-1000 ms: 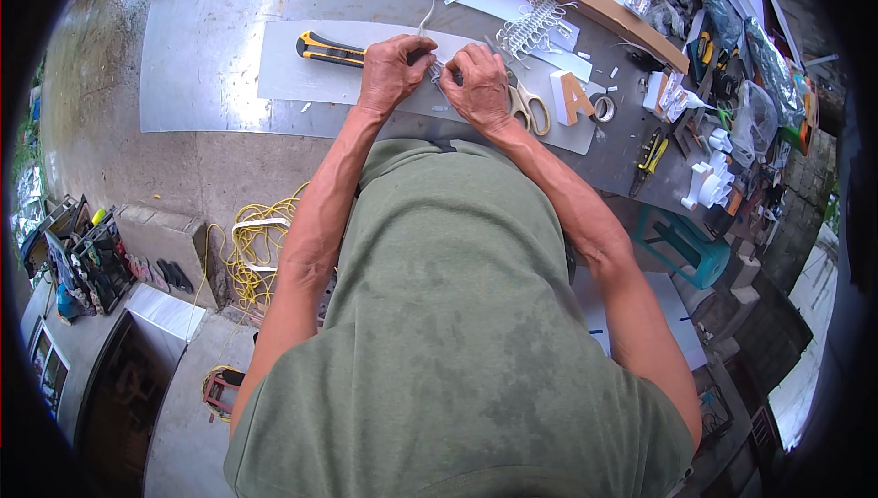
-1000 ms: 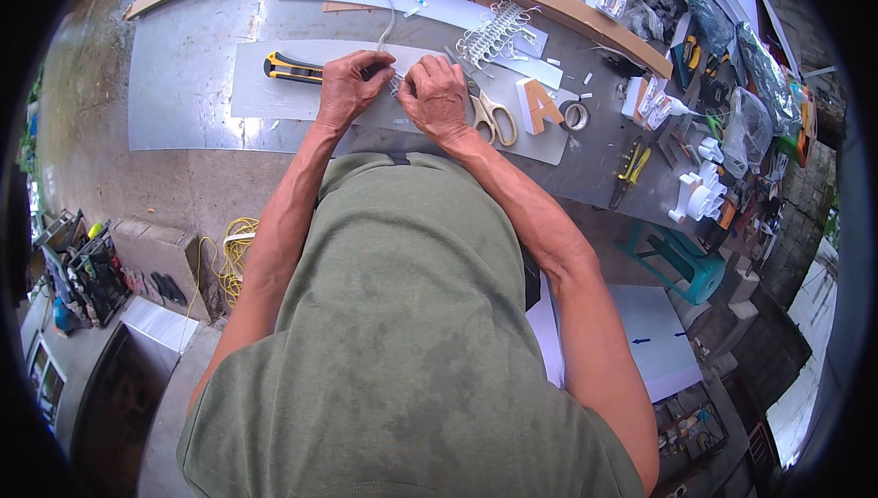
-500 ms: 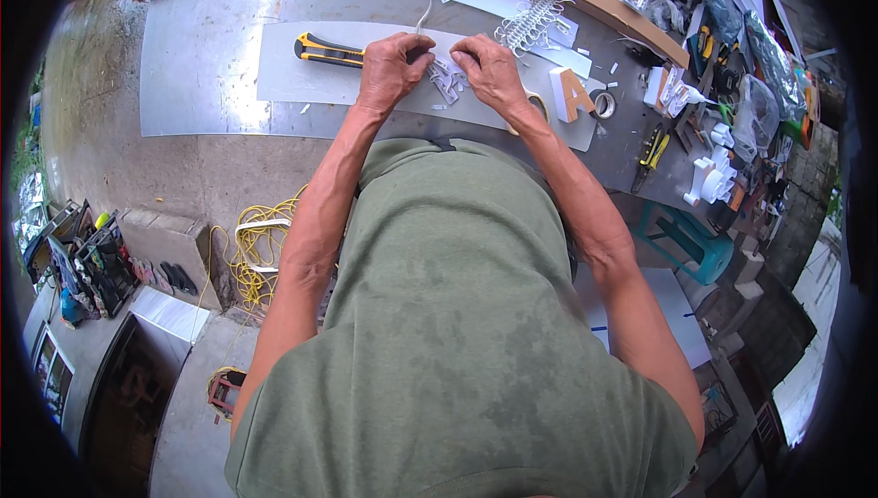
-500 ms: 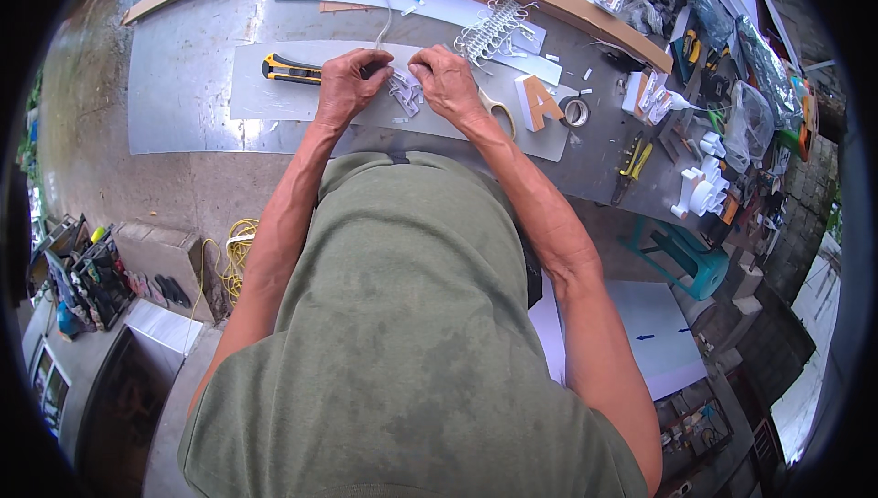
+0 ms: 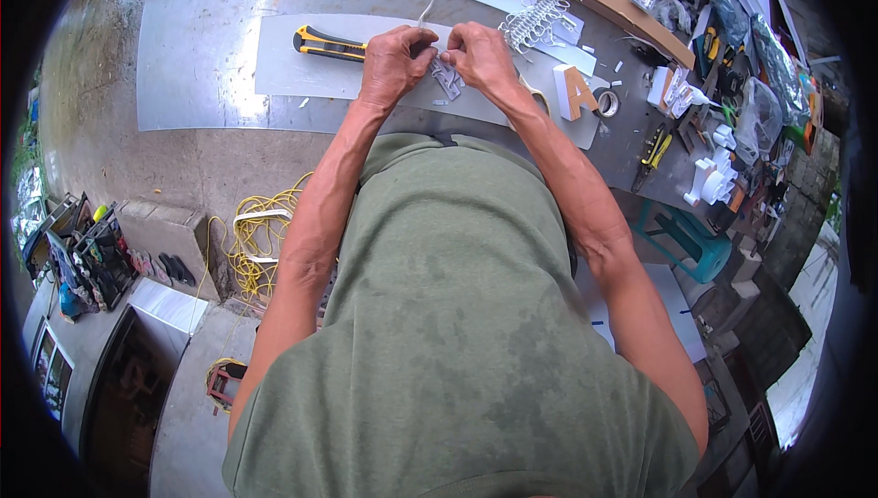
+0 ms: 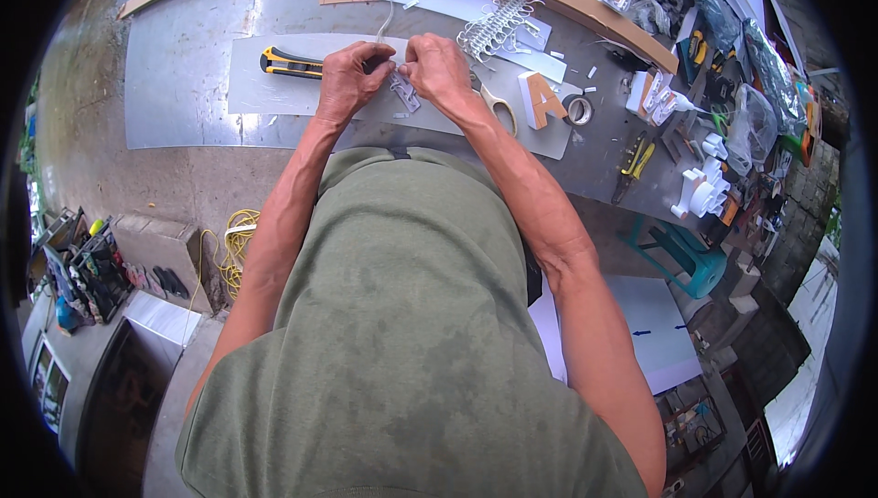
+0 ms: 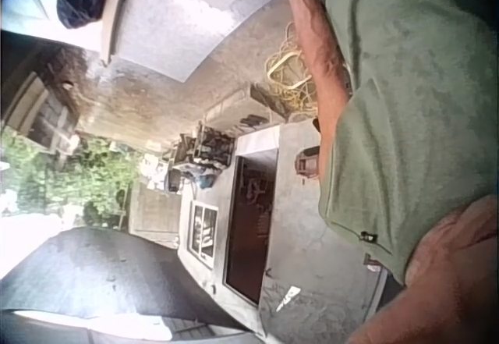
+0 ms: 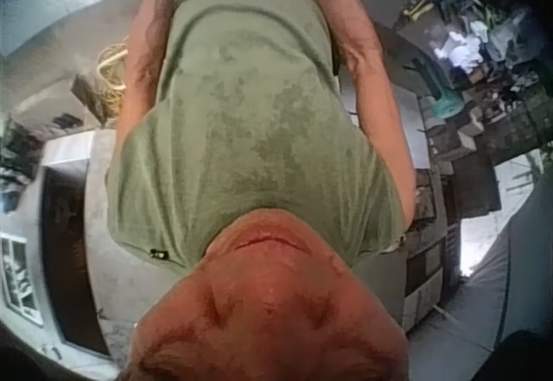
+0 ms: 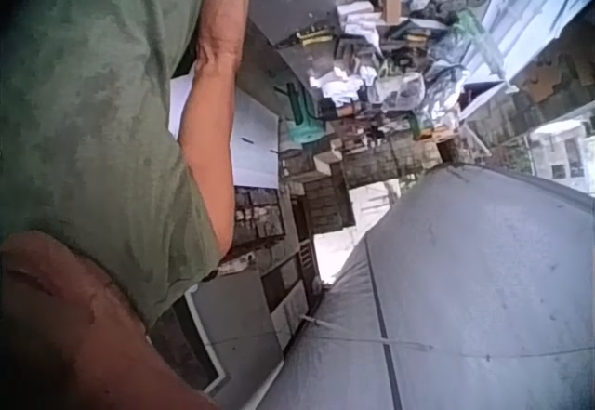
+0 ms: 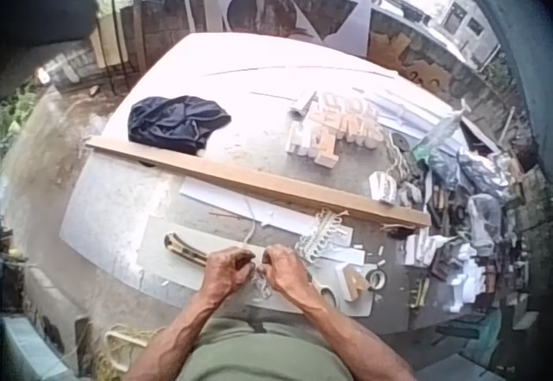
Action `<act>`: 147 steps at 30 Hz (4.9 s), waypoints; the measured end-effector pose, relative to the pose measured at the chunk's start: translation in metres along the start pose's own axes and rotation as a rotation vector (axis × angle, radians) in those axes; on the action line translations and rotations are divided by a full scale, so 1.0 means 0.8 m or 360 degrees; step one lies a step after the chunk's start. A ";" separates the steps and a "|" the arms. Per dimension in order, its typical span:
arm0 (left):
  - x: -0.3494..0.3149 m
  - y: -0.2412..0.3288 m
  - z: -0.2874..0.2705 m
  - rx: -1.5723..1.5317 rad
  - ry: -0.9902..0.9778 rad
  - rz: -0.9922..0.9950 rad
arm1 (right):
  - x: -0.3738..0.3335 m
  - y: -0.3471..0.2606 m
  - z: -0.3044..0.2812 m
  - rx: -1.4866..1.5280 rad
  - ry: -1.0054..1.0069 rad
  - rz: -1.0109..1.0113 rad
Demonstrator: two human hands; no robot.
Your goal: Installing LED modules or wiring inside channel letters for a sign.
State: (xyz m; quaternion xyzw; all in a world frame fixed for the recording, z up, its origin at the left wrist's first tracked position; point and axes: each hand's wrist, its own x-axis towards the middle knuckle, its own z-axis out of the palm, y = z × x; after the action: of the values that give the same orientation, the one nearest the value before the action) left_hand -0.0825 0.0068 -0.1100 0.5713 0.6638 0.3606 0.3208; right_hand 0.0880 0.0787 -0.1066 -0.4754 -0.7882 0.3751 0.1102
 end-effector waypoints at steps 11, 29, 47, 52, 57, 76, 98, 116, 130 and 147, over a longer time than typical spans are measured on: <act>0.003 -0.005 -0.005 0.0106 -0.0099 -0.0035 | 0.013 0.009 -0.047 0.0131 -0.0204 0.0096; -0.025 0.016 -0.016 0.0283 0.0168 0.0417 | -0.081 0.014 -0.015 0.0130 0.0248 -0.0219; -0.024 0.009 0.007 0.0312 -0.0105 0.0515 | -0.037 0.014 -0.015 -0.0027 -0.0089 -0.0192; -0.025 0.013 0.007 0.0319 -0.0065 0.0520 | -0.040 0.020 -0.020 0.0080 -0.0068 -0.0139; -0.017 0.016 0.015 0.0376 -0.0013 0.0422 | -0.069 0.018 -0.024 0.0192 0.0113 -0.0141; -0.015 0.024 0.031 0.0453 0.0053 0.0332 | -0.083 0.033 0.004 0.0182 0.0361 -0.0330; 0.008 0.025 0.021 0.0453 -0.0256 0.0057 | -0.075 0.041 -0.019 -0.0172 0.0188 -0.0764; -0.023 0.010 0.000 0.0296 -0.0310 0.0410 | -0.099 0.038 0.000 -0.0030 0.0241 -0.0763; -0.024 0.012 0.011 0.0437 -0.0260 0.0478 | -0.095 0.036 0.000 -0.0171 0.0142 -0.0825; -0.031 0.008 -0.005 0.0326 -0.0267 0.0528 | -0.096 0.007 -0.010 -0.0143 0.0252 -0.0579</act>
State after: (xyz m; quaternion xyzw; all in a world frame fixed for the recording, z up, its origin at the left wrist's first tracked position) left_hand -0.0785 -0.0178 -0.1020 0.7304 0.5649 0.2903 0.2513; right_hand 0.1363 0.0206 -0.0913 -0.3578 -0.8658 0.2749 0.2165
